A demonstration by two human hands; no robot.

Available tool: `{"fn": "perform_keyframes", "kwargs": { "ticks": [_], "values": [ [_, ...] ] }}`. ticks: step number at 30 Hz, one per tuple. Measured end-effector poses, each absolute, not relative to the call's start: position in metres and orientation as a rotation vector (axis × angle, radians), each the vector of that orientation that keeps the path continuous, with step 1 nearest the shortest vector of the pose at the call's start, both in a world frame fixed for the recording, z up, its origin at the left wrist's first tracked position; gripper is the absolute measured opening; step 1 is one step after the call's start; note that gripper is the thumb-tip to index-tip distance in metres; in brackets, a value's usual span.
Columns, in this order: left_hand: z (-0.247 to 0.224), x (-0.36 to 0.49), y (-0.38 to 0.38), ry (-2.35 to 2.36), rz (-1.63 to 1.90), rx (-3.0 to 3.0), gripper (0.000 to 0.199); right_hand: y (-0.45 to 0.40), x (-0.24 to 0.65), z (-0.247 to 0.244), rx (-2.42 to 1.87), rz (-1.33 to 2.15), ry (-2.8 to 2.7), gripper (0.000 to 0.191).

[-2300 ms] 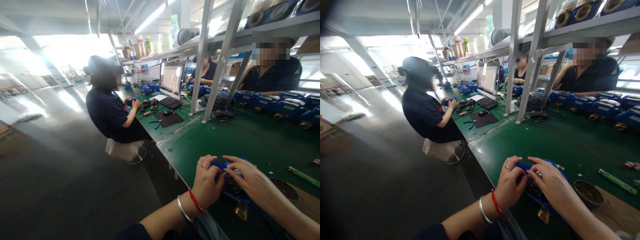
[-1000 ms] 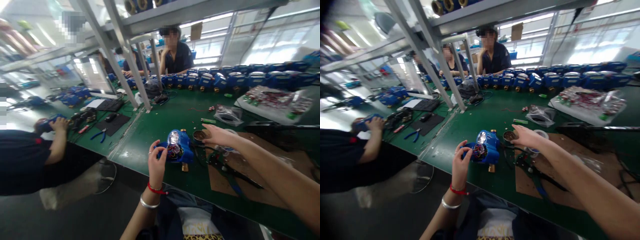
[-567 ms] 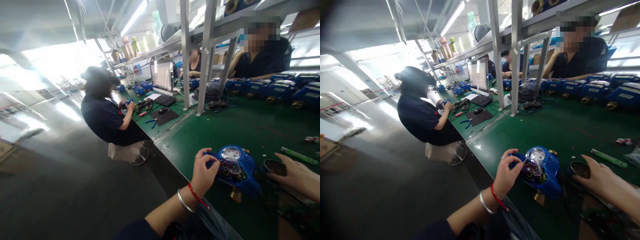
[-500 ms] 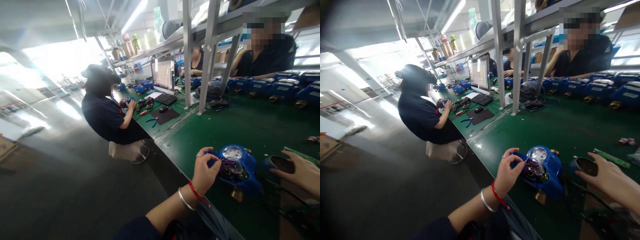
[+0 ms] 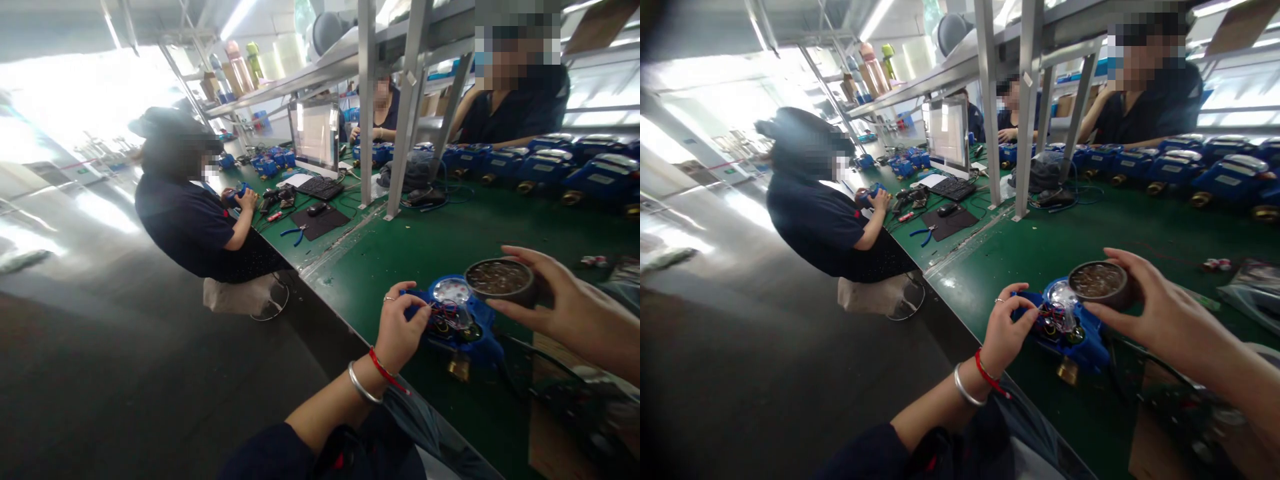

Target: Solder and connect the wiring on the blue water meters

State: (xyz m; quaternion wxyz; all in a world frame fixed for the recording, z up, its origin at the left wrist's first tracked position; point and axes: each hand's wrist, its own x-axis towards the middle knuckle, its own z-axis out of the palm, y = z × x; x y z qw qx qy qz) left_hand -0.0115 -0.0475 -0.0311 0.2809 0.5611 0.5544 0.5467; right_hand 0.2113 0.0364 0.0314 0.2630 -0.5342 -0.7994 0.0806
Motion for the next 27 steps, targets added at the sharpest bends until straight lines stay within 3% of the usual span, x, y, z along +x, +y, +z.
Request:
{"fn": "perform_keyframes", "kwargs": {
  "ticks": [7,20,27],
  "values": [
    [-0.035,-0.012,-0.045,1.471,1.48,1.529,0.012,0.022,0.172,0.07,-1.22,0.256,-2.478,0.061],
    [-0.038,-0.014,-0.046,1.428,1.534,1.492,0.007,0.018,0.149,0.066,-0.824,0.119,-2.877,0.051],
    [-0.035,-0.013,-0.044,1.434,1.506,1.509,0.007,0.002,0.139,0.067,-0.721,-0.126,-2.926,0.046]
  ]
}}
